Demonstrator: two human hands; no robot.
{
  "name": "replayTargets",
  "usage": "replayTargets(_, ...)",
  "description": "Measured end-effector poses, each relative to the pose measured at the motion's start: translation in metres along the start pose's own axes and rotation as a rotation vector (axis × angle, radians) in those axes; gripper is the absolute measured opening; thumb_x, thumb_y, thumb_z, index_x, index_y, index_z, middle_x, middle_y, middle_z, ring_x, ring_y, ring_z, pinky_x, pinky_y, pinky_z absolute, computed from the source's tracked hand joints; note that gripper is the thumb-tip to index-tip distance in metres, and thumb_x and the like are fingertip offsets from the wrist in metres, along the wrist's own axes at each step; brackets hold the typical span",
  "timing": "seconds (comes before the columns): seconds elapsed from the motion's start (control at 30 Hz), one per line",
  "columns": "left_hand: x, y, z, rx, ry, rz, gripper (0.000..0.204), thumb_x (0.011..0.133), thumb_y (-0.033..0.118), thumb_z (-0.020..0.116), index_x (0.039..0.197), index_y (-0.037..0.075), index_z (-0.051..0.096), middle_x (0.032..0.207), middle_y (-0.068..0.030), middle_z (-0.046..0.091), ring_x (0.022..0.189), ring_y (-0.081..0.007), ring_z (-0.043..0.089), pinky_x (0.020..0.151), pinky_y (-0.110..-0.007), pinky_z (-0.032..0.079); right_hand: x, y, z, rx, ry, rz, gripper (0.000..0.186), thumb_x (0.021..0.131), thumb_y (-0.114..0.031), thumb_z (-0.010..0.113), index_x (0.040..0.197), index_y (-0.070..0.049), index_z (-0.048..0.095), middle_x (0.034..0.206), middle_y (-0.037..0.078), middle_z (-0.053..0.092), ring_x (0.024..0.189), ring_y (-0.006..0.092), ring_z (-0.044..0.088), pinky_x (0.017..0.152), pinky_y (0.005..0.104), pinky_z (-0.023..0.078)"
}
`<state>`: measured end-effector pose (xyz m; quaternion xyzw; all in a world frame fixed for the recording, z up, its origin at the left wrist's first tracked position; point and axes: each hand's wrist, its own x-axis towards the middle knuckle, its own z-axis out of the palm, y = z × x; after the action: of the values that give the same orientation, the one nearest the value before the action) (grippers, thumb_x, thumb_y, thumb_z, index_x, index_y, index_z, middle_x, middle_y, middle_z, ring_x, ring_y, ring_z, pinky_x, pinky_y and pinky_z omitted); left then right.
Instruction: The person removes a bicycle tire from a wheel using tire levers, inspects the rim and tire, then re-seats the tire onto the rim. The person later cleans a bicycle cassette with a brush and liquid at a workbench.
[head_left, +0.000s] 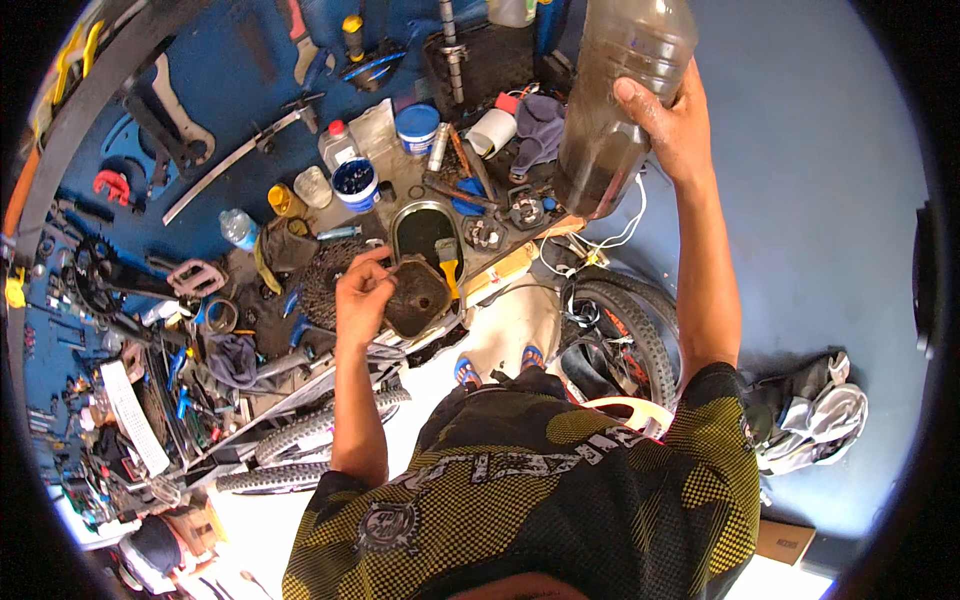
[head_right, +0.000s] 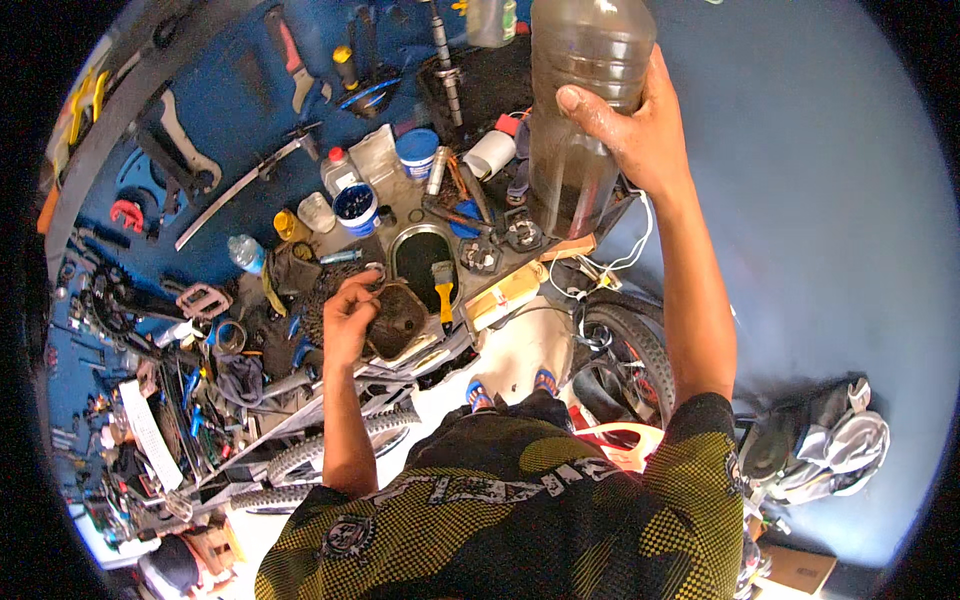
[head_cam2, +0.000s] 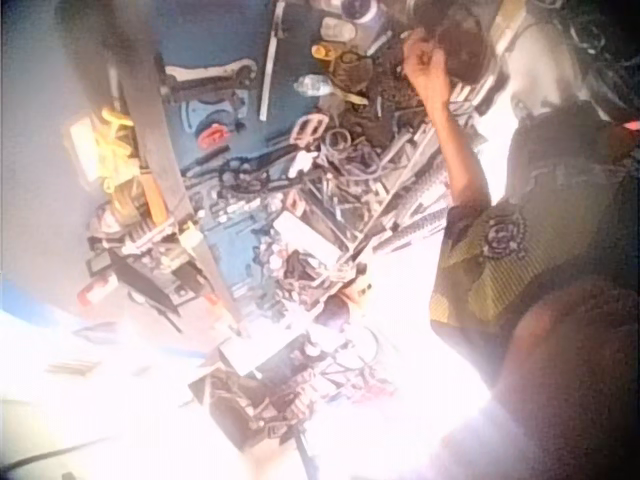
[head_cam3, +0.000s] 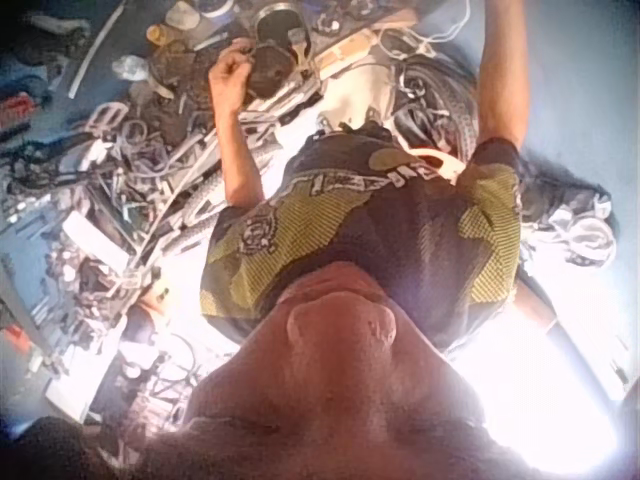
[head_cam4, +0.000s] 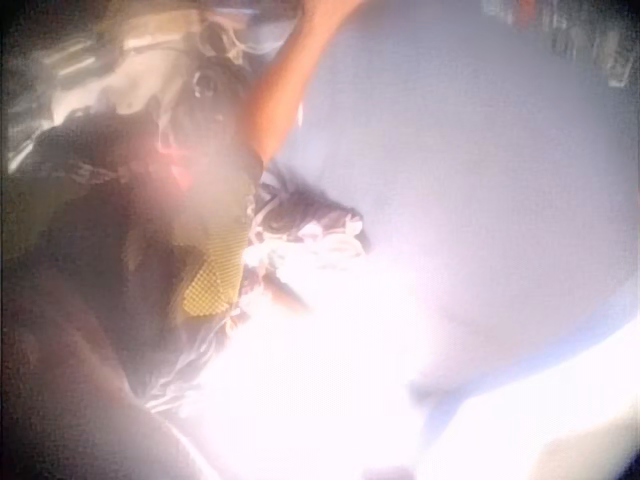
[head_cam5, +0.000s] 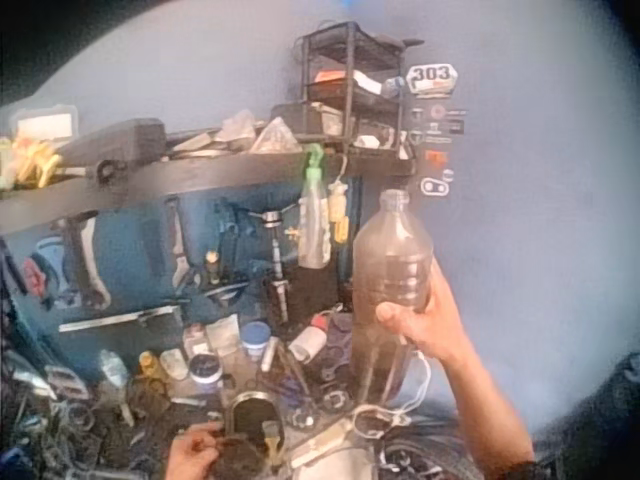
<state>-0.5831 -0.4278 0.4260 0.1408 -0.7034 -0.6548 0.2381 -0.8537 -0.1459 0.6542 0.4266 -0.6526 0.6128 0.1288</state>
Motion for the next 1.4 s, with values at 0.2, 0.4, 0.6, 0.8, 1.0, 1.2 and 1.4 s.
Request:
replayTargets(0.2,-0.033,-0.016,-0.053,0.122,0.266,-0.068,0.008,0.083,0.001,0.065,0.077,-0.001,0.061,0.132,-0.0137,0.064,0.084,-0.0089,0.055,0.074,-0.025,0.044,-0.029,0.018,0.037,0.009,-0.175,0.058,0.085,0.077,-0.024,0.093,0.145,-0.005,0.047,0.129,0.01,0.065,0.117,0.0202,0.063,0.103,0.0379,0.05)
replayTargets(0.4,-0.06,-0.033,-0.087,0.198,0.381,-0.09,0.01,0.082,0.003,0.065,0.076,-0.002,0.061,0.123,-0.0183,0.066,0.108,-0.0193,0.062,0.086,-0.033,0.047,-0.074,0.043,0.07,-0.156,-0.39,0.162,0.1,0.069,-0.028,0.094,0.15,-0.006,0.04,0.135,0.016,0.063,0.124,0.0272,0.061,0.108,0.0403,0.047)
replayTargets(0.6,-0.072,-0.033,-0.084,0.202,0.43,-0.136,0.009,0.081,0.004,0.066,0.076,-0.003,0.061,0.123,-0.0215,0.067,0.12,-0.026,0.061,0.095,-0.036,0.047,-0.121,0.073,0.094,-0.213,-0.568,0.263,0.101,0.068,-0.027,0.091,0.151,-0.006,0.038,0.133,0.02,0.064,0.124,0.0326,0.064,0.108,0.0419,0.048)
replayTargets(0.8,-0.077,-0.05,-0.085,0.231,0.444,-0.13,0.01,0.079,0.006,0.068,0.078,-0.003,0.062,0.123,-0.0199,0.068,0.115,-0.0257,0.064,0.094,-0.037,0.05,-0.15,0.099,0.108,-0.208,-0.71,0.353,0.104,0.07,-0.029,0.091,0.154,-0.007,0.034,0.14,0.024,0.059,0.13,0.0399,0.059,0.11,0.0442,0.047)
replayTargets(1.0,-0.081,-0.05,-0.082,0.268,0.458,-0.136,0.011,0.078,0.005,0.069,0.075,-0.003,0.062,0.12,-0.0203,0.069,0.114,-0.0265,0.065,0.096,-0.036,0.049,-0.164,0.129,0.113,-0.388,-0.834,0.33,0.11,0.067,-0.035,0.09,0.156,-0.006,0.033,0.144,0.029,0.055,0.131,0.0448,0.057,0.11,0.0468,0.046)
replayTargets(1.2,-0.084,-0.06,-0.083,0.273,0.471,-0.117,0.011,0.077,0.006,0.069,0.075,-0.003,0.062,0.119,-0.0214,0.07,0.113,-0.0285,0.066,0.097,-0.037,0.049,-0.167,0.139,0.118,-0.481,-0.955,0.408,0.113,0.066,-0.04,0.089,0.156,-0.003,0.032,0.145,0.03,0.053,0.132,0.0458,0.055,0.111,0.0456,0.046)
replayTargets(1.4,-0.084,-0.057,-0.08,0.339,0.454,-0.112,0.011,0.076,0.007,0.069,0.074,-0.002,0.062,0.12,-0.0222,0.069,0.115,-0.0298,0.066,0.097,-0.038,0.049,-0.163,0.131,0.125,-0.553,-1.05,0.522,0.113,0.065,-0.038,0.088,0.156,-0.003,0.031,0.144,0.031,0.054,0.131,0.0456,0.056,0.111,0.0465,0.046)
